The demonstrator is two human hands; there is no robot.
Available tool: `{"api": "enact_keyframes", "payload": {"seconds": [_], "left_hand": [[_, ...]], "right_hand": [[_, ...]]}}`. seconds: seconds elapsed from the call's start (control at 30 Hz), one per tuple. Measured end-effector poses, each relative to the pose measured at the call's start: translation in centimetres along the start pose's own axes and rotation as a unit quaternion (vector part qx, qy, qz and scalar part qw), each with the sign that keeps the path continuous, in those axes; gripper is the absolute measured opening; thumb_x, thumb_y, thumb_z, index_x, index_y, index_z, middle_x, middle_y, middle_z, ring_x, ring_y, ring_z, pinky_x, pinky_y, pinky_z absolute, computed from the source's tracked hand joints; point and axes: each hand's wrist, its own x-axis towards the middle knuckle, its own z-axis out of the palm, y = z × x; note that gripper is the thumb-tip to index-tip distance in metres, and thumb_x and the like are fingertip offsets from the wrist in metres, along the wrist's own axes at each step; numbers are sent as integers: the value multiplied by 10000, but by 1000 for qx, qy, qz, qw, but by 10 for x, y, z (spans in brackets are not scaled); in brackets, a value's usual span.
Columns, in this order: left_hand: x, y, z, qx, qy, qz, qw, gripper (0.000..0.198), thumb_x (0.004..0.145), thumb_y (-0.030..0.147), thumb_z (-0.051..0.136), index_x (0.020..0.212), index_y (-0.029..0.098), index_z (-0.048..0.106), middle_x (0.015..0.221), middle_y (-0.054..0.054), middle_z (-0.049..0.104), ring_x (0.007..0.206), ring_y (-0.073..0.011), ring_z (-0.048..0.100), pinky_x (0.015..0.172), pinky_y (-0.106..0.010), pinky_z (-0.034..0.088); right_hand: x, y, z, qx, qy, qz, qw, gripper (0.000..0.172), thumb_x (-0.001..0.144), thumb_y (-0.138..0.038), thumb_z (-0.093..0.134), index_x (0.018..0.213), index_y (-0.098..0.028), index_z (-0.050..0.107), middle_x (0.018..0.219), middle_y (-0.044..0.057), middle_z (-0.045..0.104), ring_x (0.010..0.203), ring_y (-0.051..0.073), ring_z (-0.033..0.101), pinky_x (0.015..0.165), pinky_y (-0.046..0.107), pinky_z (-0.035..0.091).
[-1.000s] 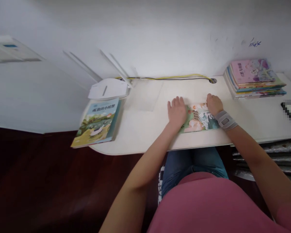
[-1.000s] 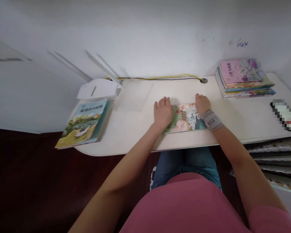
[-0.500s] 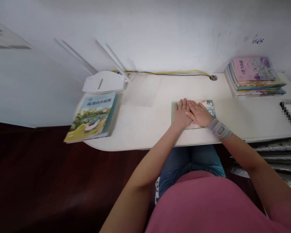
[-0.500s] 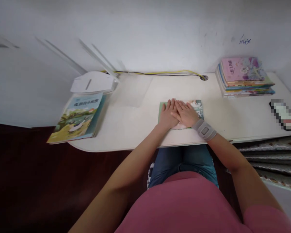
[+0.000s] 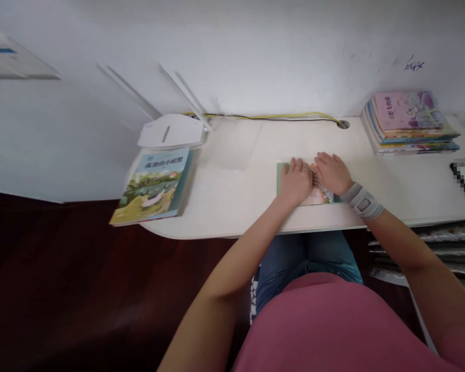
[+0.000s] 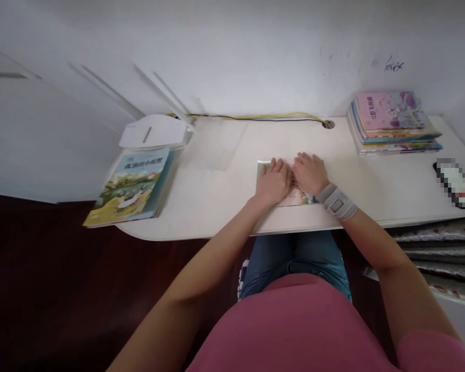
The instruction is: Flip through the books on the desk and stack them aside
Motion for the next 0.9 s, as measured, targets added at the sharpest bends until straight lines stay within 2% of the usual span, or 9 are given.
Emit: {"api": "enact_keyframes", "payload": {"seconds": [0.1, 0.17, 0.3, 0.53, 0.67, 0.73, 0.9], "left_hand": [[1, 8, 8, -7, -38, 32, 999, 614, 946, 282, 282, 1509, 41, 247, 1574, -165, 266, 1468, -320, 201, 1162, -553, 186], [0, 5, 13, 0, -34, 39, 999, 632, 943, 298, 287, 1519, 50, 214, 1588, -161, 226, 1474, -315, 185, 1168, -552, 163], [0, -5, 17, 1, -10, 54, 998, 634, 937, 335, 308, 1509, 65, 263, 1571, -159, 286, 1457, -309, 241, 1162, -528, 195], [6, -18, 17, -20, 48, 79, 996, 578, 929, 360, 369, 1425, 70, 427, 1468, -163, 462, 1370, -293, 389, 1125, -447, 281], [7, -25, 14, -29, 71, 91, 993, 571, 920, 422, 419, 1382, 89, 464, 1413, -160, 509, 1321, -287, 428, 1095, -413, 320], [6, -34, 12, -25, 75, 62, 995, 531, 936, 416, 393, 1347, 95, 492, 1365, -167, 538, 1277, -295, 462, 1066, -421, 348], [-6, -70, 5, 5, 72, -73, 995, 444, 960, 344, 312, 1205, 96, 588, 1222, -195, 588, 1118, -321, 535, 936, -442, 423]], "right_hand": [[5, -15, 11, 62, -27, -14, 998, 522, 1000, -276, 197, 1352, -40, 502, 1411, 188, 521, 1341, 255, 440, 1112, 433, 310], [3, -15, 21, 83, -24, -18, 996, 563, 1000, -332, 197, 1405, -25, 441, 1447, 195, 479, 1375, 264, 399, 1141, 451, 274], [1, -8, 30, 90, 2, -46, 995, 606, 998, -399, 180, 1428, -46, 420, 1438, 184, 491, 1359, 273, 414, 1143, 469, 277], [5, -5, 25, 67, 29, -46, 996, 575, 985, -446, 290, 1365, -62, 486, 1340, 190, 554, 1258, 304, 462, 1072, 464, 327], [2, 2, 22, 38, 28, -46, 998, 497, 983, -404, 328, 1307, -86, 531, 1283, 181, 576, 1201, 303, 478, 1003, 449, 346], [-2, 11, 20, 20, 27, -34, 999, 454, 978, -364, 350, 1286, -92, 543, 1246, 171, 592, 1166, 287, 490, 966, 420, 358], [-13, 36, 14, -16, 31, 25, 999, 387, 964, -274, 341, 1227, -133, 586, 1180, 149, 618, 1079, 277, 506, 846, 388, 380]]}}
